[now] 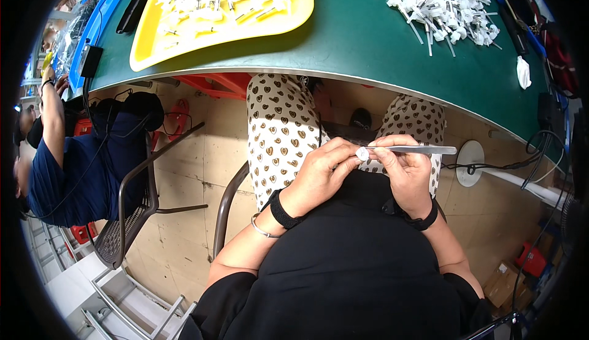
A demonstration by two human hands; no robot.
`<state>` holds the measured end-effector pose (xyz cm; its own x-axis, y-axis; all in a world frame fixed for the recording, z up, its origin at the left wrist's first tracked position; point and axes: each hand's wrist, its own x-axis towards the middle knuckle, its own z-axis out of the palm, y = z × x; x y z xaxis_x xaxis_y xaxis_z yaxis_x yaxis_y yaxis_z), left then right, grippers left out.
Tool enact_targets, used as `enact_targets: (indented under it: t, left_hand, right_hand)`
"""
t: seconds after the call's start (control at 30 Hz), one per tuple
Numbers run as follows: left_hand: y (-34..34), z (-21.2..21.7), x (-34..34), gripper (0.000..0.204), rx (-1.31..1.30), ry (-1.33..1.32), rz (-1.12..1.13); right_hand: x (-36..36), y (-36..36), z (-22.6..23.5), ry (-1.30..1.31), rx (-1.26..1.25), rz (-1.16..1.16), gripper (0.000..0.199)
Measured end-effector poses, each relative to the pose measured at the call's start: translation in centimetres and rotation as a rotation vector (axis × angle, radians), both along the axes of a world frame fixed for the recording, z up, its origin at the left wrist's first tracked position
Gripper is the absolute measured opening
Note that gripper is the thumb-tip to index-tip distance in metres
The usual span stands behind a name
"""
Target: The person sits at a green workbench and repeatedly picks up small white plastic components. Using a metal tool, they manipulate the components and place them into a yellow tray. The process is repetitive, involving picking, tool manipulation, and placement.
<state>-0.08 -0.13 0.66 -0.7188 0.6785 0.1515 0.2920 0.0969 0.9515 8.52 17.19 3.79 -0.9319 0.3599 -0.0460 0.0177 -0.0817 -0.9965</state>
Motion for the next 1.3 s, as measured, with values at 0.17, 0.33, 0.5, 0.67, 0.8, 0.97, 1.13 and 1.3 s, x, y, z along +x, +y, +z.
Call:
enact_targets:
  t: [0.17, 0.33, 0.5, 0.67, 0.8, 0.97, 1.13, 1.3]
  left_hand:
    - [-0.09, -0.03, 0.03, 0.017, -0.008, 0.009, -0.001]
    - [-0.09, 0.05, -0.01, 0.017, -0.012, -0.007, -0.004]
    - [-0.14, -0.04, 0.01, 0.017, -0.007, -0.015, -0.007]
    - [-0.2, 0.03, 0.03, 0.017, -0.018, -0.009, -0.008]
    - [-0.23, -0.12, 0.0, 0.017, -0.02, -0.006, -0.015]
    - [-0.25, 0.11, -0.02, 0.017, -0.015, -0.016, -0.017]
    - [-0.21, 0.01, -0.04, 0.017, -0.018, -0.009, -0.012]
    - [-0.22, -0.01, 0.02, 0.016, -0.016, 0.002, -0.007]
  right_hand:
    - [0.1, 0.25, -0.05, -0.02, 0.01, 0.024, 0.012]
    - [0.08, 0.1, 0.07, -0.011, 0.0, 0.018, 0.012]
    - [0.01, 0.14, 0.07, -0.013, 0.012, 0.023, 0.012]
    - [-0.04, 0.11, 0.06, -0.017, 0.014, 0.024, 0.011]
    - [-0.01, 0.21, 0.08, -0.024, 0.021, 0.037, 0.011]
    - [0.02, 0.07, -0.02, -0.015, 0.011, 0.02, 0.012]
    - [-0.02, 0.01, 0.01, -0.002, 0.006, 0.019, 0.012]
    - [-0.02, 0.11, -0.13, 0.006, 0.046, 0.034, 0.011]
